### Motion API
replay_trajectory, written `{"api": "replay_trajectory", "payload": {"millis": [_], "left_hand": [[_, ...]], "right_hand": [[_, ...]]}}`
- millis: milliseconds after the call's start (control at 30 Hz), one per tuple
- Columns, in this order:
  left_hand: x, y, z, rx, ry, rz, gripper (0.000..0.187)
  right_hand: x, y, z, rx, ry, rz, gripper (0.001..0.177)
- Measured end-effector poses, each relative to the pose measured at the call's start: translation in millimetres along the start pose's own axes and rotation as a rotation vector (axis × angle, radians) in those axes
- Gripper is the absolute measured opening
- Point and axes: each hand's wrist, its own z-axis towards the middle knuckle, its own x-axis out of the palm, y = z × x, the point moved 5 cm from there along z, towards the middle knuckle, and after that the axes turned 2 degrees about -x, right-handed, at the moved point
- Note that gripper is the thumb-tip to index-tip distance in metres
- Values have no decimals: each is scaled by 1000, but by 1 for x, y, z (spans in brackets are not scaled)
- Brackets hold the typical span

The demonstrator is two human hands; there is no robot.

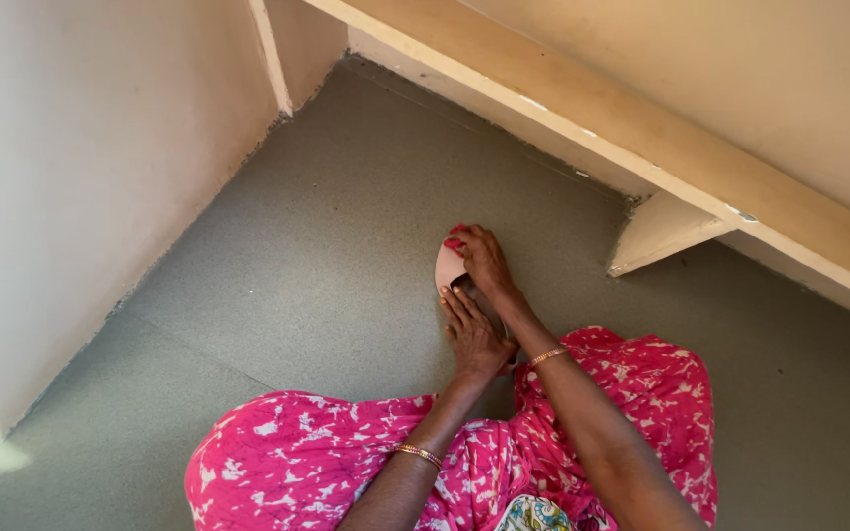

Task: The person sits on the floor and wipes a pair of beige flats with a red cloth, then places them on a shelf. The person then picks up a pair of beige sandals and wipes them with the same cloth.

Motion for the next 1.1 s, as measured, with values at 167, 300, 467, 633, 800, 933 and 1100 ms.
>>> {"api": "replay_trajectory", "payload": {"millis": [167, 300, 467, 633, 800, 933, 1100], "left_hand": [[5, 7, 14, 22, -108, -29, 130], [19, 14, 21, 54, -225, -3, 117], [28, 19, 27, 53, -186, -76, 112], [14, 17, 28, 91, -283, -43, 113], [2, 19, 35, 142, -296, -85, 115], [-2, 18, 34, 174, -313, -113, 115], [-8, 15, 31, 176, -320, -114, 114]], "right_hand": [[1, 9, 4, -199, 135, -61, 25], [1, 14, 7, -50, 137, -150, 31], [15, 35, 0, -143, 403, -250, 33], [-6, 40, -2, -156, 121, -259, 33], [2, 25, 7, -71, 234, -150, 33], [2, 13, 8, 33, 127, -74, 36], [-4, 7, 14, -188, 27, -104, 25]]}}
